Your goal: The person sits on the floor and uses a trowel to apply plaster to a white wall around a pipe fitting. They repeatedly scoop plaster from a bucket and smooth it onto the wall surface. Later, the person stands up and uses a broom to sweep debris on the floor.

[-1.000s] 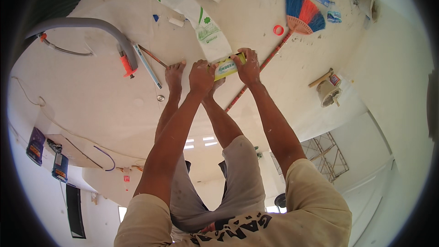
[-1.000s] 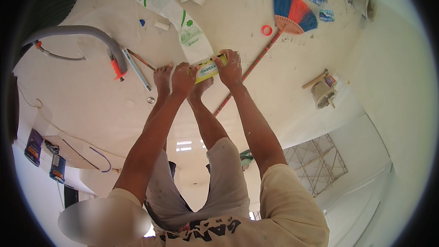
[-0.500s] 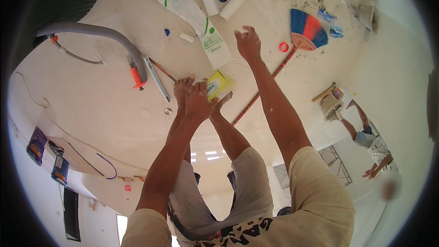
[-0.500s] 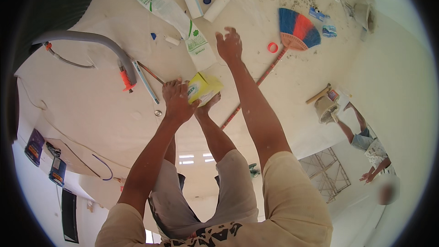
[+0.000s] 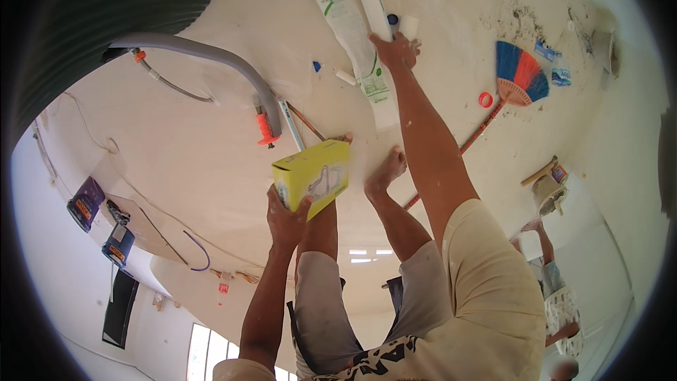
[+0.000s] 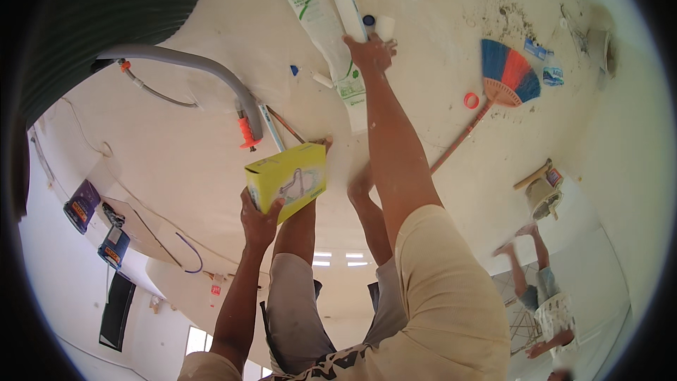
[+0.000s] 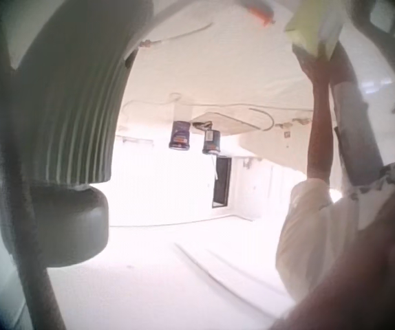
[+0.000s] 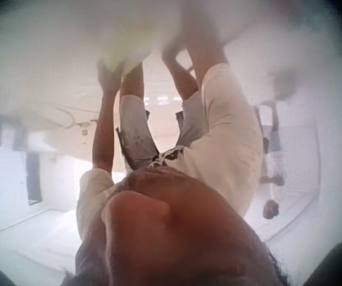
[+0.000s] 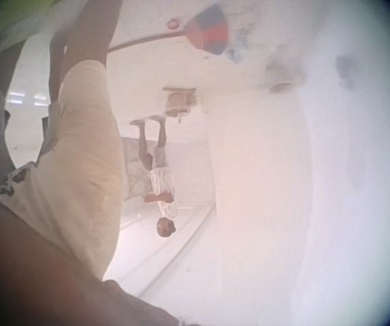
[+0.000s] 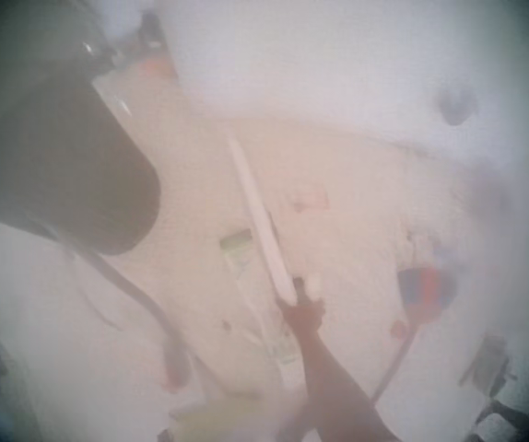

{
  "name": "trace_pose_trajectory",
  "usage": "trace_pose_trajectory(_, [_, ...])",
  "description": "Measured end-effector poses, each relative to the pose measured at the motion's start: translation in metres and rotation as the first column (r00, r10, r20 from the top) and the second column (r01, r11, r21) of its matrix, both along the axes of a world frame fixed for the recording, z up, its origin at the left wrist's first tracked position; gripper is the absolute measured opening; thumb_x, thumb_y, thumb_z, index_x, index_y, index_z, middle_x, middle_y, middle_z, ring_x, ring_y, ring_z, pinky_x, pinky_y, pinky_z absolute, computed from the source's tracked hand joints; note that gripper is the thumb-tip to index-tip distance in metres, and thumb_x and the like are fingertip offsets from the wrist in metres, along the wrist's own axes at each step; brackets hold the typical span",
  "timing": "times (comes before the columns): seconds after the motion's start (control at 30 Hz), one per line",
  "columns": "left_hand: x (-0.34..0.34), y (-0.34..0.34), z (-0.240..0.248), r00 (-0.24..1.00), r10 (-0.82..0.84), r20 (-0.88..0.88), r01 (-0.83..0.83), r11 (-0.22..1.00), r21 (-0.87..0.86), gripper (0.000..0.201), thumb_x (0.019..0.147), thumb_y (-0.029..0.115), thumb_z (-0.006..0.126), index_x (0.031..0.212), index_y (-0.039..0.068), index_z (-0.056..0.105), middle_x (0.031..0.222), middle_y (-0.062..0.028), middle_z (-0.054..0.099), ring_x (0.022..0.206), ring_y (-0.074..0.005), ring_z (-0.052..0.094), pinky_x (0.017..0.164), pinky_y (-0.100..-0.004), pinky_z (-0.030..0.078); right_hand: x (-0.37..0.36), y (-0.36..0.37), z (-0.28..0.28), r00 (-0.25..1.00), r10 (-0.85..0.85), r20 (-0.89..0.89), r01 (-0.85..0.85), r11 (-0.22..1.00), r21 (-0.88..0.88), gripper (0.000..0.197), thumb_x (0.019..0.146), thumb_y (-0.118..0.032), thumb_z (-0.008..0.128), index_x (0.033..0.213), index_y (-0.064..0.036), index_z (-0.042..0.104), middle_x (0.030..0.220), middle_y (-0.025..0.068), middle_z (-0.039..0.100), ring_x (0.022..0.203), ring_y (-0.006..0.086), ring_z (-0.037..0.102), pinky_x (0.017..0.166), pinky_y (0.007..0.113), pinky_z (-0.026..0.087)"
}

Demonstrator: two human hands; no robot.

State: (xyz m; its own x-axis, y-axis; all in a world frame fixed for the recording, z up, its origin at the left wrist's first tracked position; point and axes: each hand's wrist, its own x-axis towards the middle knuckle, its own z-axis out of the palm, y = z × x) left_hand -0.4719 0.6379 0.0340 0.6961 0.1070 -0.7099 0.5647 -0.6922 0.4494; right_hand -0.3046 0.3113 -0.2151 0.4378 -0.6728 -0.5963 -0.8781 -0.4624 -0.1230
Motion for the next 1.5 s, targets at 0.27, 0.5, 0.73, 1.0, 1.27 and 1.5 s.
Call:
trace_pose_trajectory(0.27, [-0.016, 0.061, 0.081, 0.938, 0.227, 0.261, -0.263, 0.958, 0.115, 0.06, 0.08, 0.023, 0.078, 0.121, -0.007, 0.044, 0.104, -0.0252, 0.063, 0.095, -0.0384, 0.063, 0.081, -0.0444, 0.05, -0.104, -0.05, 0.19, 0.92, -0.381, 0.088, 0.224, 0.698, 0.68, 0.054, 0.083, -0.053, 0.07, 0.113, -0.0077, 0.067, 0.089, 0.0008, 0.059, 0.072, 0.0156, 0.057, 0.062, 0.037, 0.053])
trace_pose_trajectory(0.5, [-0.049, 0.099, 0.203, 0.889, 0.371, 0.269, -0.417, 0.898, 0.14, 0.064, 0.076, 0.022, 0.081, 0.118, -0.007, 0.043, 0.105, -0.0273, 0.063, 0.098, -0.0423, 0.064, 0.082, -0.0473, 0.052, -0.22, -0.068, 0.402, 0.879, -0.418, -0.23, 0.452, 0.576, 0.681, 0.061, 0.076, -0.058, 0.075, 0.111, -0.0093, 0.061, 0.088, 0.0099, 0.061, 0.075, 0.025, 0.061, 0.066, 0.046, 0.054])
trace_pose_trajectory(0.73, [-0.105, 0.171, 0.317, 0.797, 0.537, 0.275, -0.597, 0.77, 0.224, 0.07, 0.074, 0.021, 0.082, 0.122, -0.009, 0.042, 0.106, -0.0273, 0.064, 0.098, -0.0408, 0.066, 0.082, -0.0459, 0.053, -0.274, -0.048, 0.562, 0.881, -0.284, -0.378, 0.462, 0.691, 0.557, 0.071, 0.073, -0.058, 0.076, 0.12, -0.0074, 0.06, 0.106, 0.0113, 0.063, 0.094, 0.0287, 0.061, 0.08, 0.048, 0.052])
trace_pose_trajectory(1.0, [-0.151, 0.298, 0.308, 0.761, 0.545, 0.352, -0.647, 0.676, 0.353, 0.081, 0.074, 0.023, 0.081, 0.131, -0.012, 0.035, 0.109, -0.028, 0.066, 0.098, -0.0402, 0.068, 0.081, -0.0441, 0.056, -0.289, 0.034, 0.652, 0.9, 0.031, -0.436, 0.243, 0.794, 0.558, 0.078, 0.071, -0.065, 0.073, 0.127, -0.0128, 0.058, 0.119, 0.0101, 0.062, 0.108, 0.0289, 0.058, 0.085, 0.049, 0.049])
trace_pose_trajectory(1.27, [-0.124, 0.46, 0.329, 0.719, 0.627, 0.301, -0.695, 0.656, 0.294, 0.092, 0.074, 0.028, 0.08, 0.139, -0.014, 0.03, 0.115, -0.0303, 0.062, 0.105, -0.0414, 0.064, 0.089, -0.0462, 0.053, -0.235, 0.223, 0.684, 0.888, 0.193, -0.417, 0.081, 0.826, 0.557, 0.081, 0.07, -0.064, 0.075, 0.131, -0.0133, 0.059, 0.123, 0.0109, 0.062, 0.112, 0.0303, 0.059, 0.087, 0.05, 0.048])
trace_pose_trajectory(1.5, [-0.071, 0.584, 0.378, 0.666, 0.652, 0.363, -0.742, 0.63, 0.23, 0.094, 0.077, 0.031, 0.078, 0.141, -0.017, 0.027, 0.125, -0.0319, 0.057, 0.113, -0.0411, 0.06, 0.094, -0.0445, 0.051, -0.14, 0.371, 0.717, 0.865, 0.366, -0.344, -0.05, 0.744, 0.667, 0.087, 0.067, -0.065, 0.077, 0.135, -0.0141, 0.055, 0.128, 0.0116, 0.059, 0.12, 0.0325, 0.055, 0.093, 0.049, 0.048])
